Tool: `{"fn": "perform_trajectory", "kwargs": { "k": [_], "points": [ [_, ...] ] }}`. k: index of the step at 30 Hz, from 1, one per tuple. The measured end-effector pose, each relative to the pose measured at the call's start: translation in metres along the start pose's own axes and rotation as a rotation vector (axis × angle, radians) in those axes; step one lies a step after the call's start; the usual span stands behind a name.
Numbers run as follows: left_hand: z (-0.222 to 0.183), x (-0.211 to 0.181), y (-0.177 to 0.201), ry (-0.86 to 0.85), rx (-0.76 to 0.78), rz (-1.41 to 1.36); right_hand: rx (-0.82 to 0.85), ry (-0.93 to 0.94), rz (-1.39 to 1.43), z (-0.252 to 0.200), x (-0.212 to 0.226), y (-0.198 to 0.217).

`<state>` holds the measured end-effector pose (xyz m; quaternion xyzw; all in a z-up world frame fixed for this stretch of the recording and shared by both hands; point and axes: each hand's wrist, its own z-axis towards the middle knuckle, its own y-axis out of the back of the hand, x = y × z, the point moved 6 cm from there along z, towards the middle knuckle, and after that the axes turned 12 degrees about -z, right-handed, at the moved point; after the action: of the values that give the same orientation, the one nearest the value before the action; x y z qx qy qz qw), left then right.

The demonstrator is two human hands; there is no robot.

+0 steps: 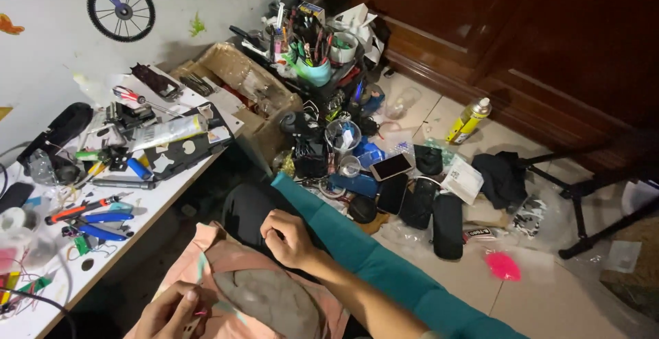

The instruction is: Soldering wires to a small electronic component at a repair bench

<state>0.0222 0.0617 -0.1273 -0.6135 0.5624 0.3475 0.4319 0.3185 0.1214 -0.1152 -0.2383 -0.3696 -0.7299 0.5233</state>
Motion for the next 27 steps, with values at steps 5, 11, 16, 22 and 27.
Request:
{"fn": "perform_trajectory", "kwargs": {
  "k": [5,11,16,22,27],
  "points": [
    [0.016,0.006,0.011,0.144,-0.010,0.052,-0.033,-0.002,0.049,-0.004,-0.006,0.002],
    [0.035,0.032,0.033,0.143,-0.038,-0.076,-0.044,-0.010,0.067,-0.003,-0.006,0.006],
    [0.044,0.036,0.036,0.146,-0.020,-0.123,-0.034,-0.031,0.080,-0.002,-0.005,0.008],
    [0.019,0.005,0.002,0.158,-0.070,-0.130,-0.029,0.004,0.025,0.000,0.000,0.007],
    [0.012,0.001,-0.007,0.020,0.011,-0.184,0.005,-0.021,-0.110,-0.003,-0.011,0.000]
  ]
}}
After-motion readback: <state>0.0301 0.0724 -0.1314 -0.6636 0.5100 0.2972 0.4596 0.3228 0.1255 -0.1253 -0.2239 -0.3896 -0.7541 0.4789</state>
